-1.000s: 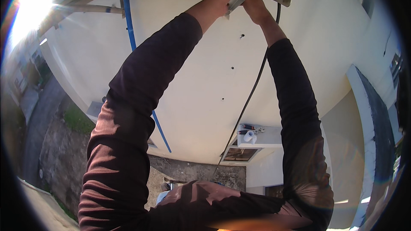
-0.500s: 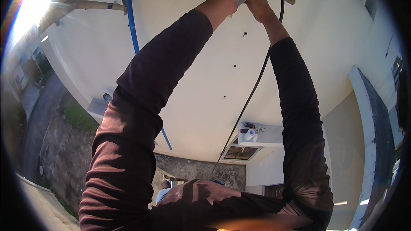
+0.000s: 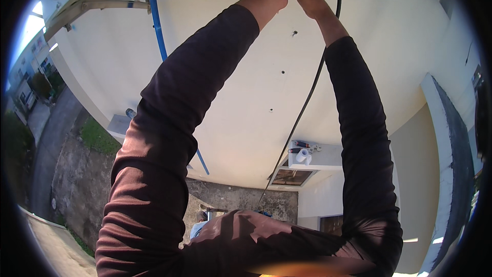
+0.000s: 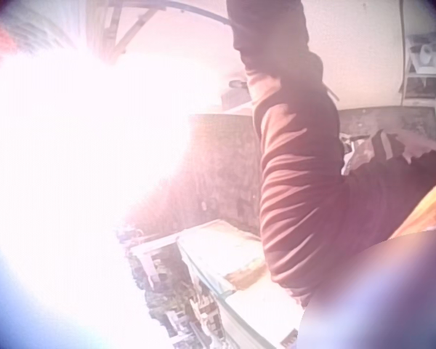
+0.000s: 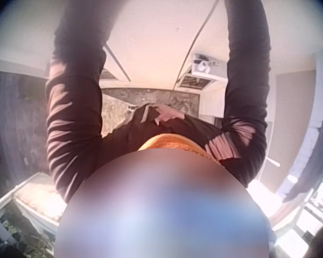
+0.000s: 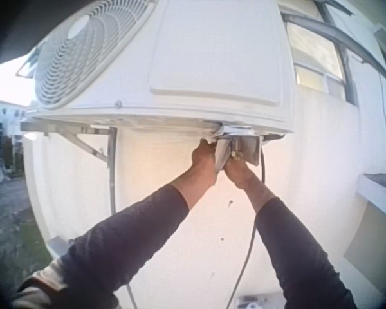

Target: The person secures an outdoor air conditioner unit to a wall using a ladder, cordless drill, screws, and a metal bracket. They position the bracket, align the unit, and drive screws into the wall to fasten the bracket and unit in place.

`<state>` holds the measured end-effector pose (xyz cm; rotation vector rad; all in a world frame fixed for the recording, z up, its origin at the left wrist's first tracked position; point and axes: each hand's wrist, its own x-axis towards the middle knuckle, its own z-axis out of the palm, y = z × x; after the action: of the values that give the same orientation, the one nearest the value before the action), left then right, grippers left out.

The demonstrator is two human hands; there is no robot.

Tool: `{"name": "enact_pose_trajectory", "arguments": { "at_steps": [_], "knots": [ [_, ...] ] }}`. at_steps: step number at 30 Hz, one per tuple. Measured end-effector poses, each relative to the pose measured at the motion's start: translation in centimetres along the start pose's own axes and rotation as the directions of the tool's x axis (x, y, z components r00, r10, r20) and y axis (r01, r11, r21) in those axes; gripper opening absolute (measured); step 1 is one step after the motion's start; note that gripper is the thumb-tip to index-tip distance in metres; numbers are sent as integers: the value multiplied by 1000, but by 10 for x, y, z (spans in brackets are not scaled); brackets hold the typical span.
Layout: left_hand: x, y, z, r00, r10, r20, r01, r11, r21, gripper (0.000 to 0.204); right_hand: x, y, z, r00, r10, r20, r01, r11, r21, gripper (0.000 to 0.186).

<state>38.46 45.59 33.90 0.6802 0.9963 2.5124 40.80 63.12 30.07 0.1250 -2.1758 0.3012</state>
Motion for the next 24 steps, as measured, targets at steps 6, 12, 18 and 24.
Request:
{"name": "enact_pose_trajectory", "arguments": {
  "at_steps": [6, 12, 18, 24],
  "knots": [
    [-3, -5, -3, 981, 190, 45, -193, 977, 86, 44, -6, -40, -11, 994, 105, -35, -83, 916, 393, 33],
    [-1, 2, -5, 950, -67, 306, 59, 998, 35, 34, -3, -23, -3, 978, 190, -84, -161, 948, 275, 33],
    [9, -10, -11, 871, 48, 488, 105, 954, -282, 28, 0, -45, -18, 971, 188, 145, -236, 838, 492, 30],
    [-13, 2, -10, 919, 79, 385, -10, 984, -176, 26, -17, -101, -27, 982, 186, -28, -147, 854, 499, 20]
  ]
}}
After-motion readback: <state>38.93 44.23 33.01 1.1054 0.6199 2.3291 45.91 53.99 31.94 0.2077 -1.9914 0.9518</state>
